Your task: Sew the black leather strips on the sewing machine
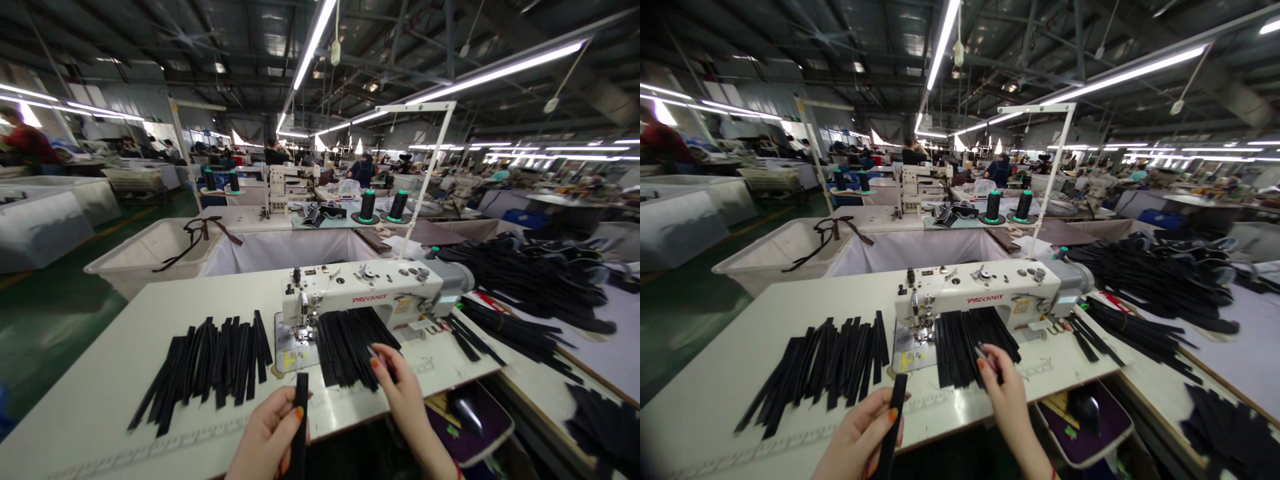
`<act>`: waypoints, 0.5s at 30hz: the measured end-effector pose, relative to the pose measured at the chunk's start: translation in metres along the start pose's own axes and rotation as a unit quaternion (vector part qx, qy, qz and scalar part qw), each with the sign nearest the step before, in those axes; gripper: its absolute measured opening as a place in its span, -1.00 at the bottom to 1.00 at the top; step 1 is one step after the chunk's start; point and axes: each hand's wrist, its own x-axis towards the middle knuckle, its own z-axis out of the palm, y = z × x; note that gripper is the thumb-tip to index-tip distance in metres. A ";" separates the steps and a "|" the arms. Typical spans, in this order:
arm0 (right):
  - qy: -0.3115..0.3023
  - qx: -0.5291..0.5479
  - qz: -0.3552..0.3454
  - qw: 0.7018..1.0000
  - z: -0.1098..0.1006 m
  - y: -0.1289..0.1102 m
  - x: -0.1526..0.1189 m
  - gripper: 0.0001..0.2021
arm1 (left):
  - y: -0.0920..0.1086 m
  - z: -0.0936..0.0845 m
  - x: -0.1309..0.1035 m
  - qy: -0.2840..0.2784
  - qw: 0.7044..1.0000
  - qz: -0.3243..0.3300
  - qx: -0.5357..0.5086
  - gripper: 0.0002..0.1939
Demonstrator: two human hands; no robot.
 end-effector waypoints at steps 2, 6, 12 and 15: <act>0.038 -0.098 0.039 0.994 -0.017 0.058 0.009 -0.51 | -0.003 -0.008 0.002 0.008 1.000 0.007 0.001 -0.53; 0.035 -0.206 0.034 0.977 -0.057 0.142 0.031 -0.54 | 0.002 -0.030 0.004 0.035 0.993 0.075 0.087 -0.62; 0.043 -0.236 -0.060 0.969 -0.064 0.164 0.052 -0.65 | 0.042 -0.079 0.002 0.188 0.846 0.320 0.383 -0.70; 0.061 -0.224 -0.101 0.968 -0.042 0.152 0.041 -0.64 | 0.049 -0.115 0.018 0.221 0.725 0.421 0.498 -0.74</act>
